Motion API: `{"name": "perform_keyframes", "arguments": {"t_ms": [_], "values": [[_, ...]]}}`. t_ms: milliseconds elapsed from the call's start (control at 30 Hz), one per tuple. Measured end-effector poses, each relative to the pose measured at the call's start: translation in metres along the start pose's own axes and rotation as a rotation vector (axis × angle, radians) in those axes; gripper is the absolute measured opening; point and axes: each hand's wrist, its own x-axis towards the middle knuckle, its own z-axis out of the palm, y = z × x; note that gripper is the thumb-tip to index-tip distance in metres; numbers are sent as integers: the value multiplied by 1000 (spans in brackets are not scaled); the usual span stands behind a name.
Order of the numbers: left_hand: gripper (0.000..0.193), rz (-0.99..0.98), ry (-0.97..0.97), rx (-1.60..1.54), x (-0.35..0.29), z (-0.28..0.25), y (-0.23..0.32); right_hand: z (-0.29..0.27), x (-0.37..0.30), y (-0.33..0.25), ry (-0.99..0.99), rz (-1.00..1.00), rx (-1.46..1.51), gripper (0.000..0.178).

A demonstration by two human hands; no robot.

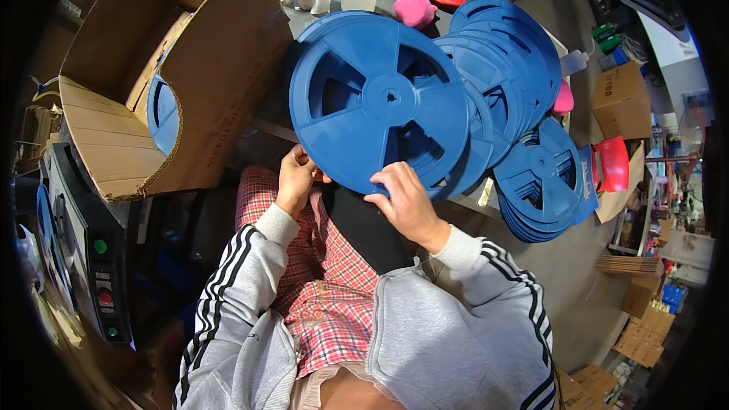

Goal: The person wipes the surfaces of blue plastic reel-like parts with a pink cloth, then stacks them. The person later picks up a stack of the parts and runs a finger along the edges, appearing to check for burrs or residue.

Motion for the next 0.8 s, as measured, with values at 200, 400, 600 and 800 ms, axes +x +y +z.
{"name": "perform_keyframes", "arguments": {"t_ms": [200, 400, 600, 800], "values": [[3, -10, -39, 20, 5, -9, -6, 52, -11, 11, 42, 80, -106, 42], [6, -45, -49, 29, 6, -7, -10, 37, -19, 16, 39, 61, -268, 55], [7, -34, -45, 6, 7, -10, -10, 13, -26, 33, -30, 48, -216, 45], [13, -66, -20, 28, 4, -9, -2, -3, -27, 51, -146, 91, -279, 57]]}}
